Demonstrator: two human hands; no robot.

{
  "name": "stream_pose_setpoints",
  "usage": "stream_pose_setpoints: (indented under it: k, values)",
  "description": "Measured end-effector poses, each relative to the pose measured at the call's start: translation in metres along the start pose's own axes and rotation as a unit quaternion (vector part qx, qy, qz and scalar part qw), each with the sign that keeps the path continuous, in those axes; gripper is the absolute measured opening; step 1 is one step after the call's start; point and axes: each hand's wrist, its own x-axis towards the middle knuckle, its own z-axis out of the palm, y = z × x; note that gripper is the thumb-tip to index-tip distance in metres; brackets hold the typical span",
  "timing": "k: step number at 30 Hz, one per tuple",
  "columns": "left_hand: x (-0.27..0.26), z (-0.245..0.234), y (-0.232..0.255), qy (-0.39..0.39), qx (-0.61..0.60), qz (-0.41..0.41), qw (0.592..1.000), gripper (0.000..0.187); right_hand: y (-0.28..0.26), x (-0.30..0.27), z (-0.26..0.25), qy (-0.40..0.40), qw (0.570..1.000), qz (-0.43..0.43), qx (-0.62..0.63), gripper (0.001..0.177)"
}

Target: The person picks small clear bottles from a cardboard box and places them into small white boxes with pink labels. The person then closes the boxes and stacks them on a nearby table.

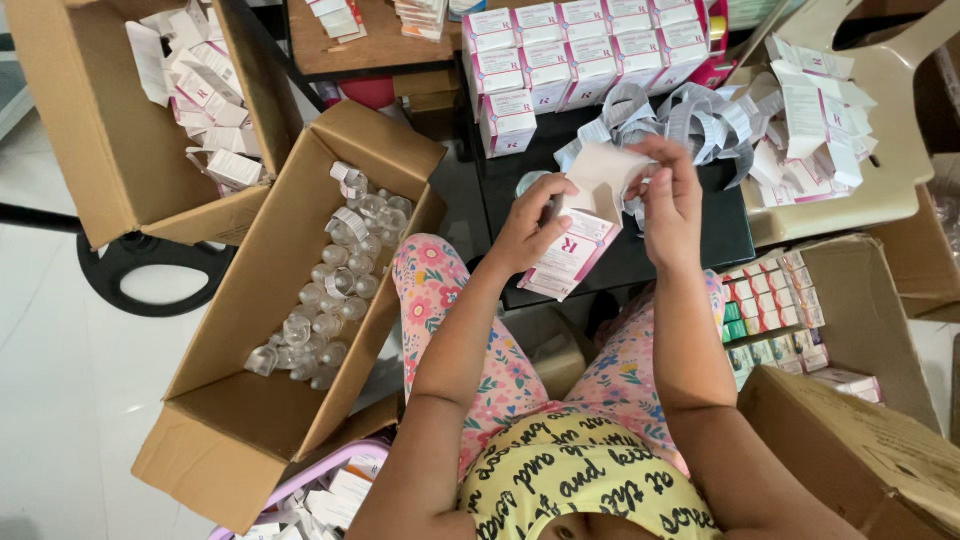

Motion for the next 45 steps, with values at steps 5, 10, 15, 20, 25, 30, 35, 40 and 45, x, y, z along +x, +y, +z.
stream_pose_setpoints:
  k: [5,10,15,20,25,30,35,40,45]
  values:
    - [0.0,0.006,0.0,-0.005,-0.025,0.009,1.0,0.036,-0.014,-0.008,-0.002,-0.066,0.988,-0.023,-0.137,0.02]
    - [-0.001,0.005,-0.005,-0.021,-0.059,0.047,0.997,0.048,-0.021,-0.017,0.002,-0.078,0.975,-0.034,-0.205,0.02]
    - [-0.001,0.001,-0.004,-0.021,-0.046,0.04,0.998,0.05,-0.028,-0.021,0.006,-0.11,0.929,-0.091,-0.342,0.018]
    - [-0.005,0.0,-0.016,0.004,-0.067,-0.017,0.998,0.04,-0.027,-0.024,0.003,-0.182,0.905,-0.105,-0.37,0.031]
    - [-0.003,-0.018,-0.05,0.113,-0.022,0.0,0.993,0.039,-0.01,-0.028,-0.008,-0.146,0.944,-0.067,-0.287,0.05]
    - [-0.011,-0.072,-0.08,0.329,-0.414,-0.209,0.822,0.058,0.023,-0.041,-0.032,-0.02,0.91,-0.035,-0.412,0.058]
    - [-0.027,-0.083,-0.104,0.308,-0.596,-0.1,0.734,0.055,0.091,-0.06,-0.028,0.081,0.849,-0.072,-0.517,0.098]
    - [-0.029,-0.074,-0.122,0.337,-0.567,-0.126,0.741,0.054,0.143,-0.068,-0.018,0.114,0.834,-0.065,-0.536,0.12]
    - [-0.029,-0.068,-0.13,0.348,-0.569,-0.142,0.731,0.055,0.16,-0.053,-0.031,0.104,0.852,-0.049,-0.511,0.115]
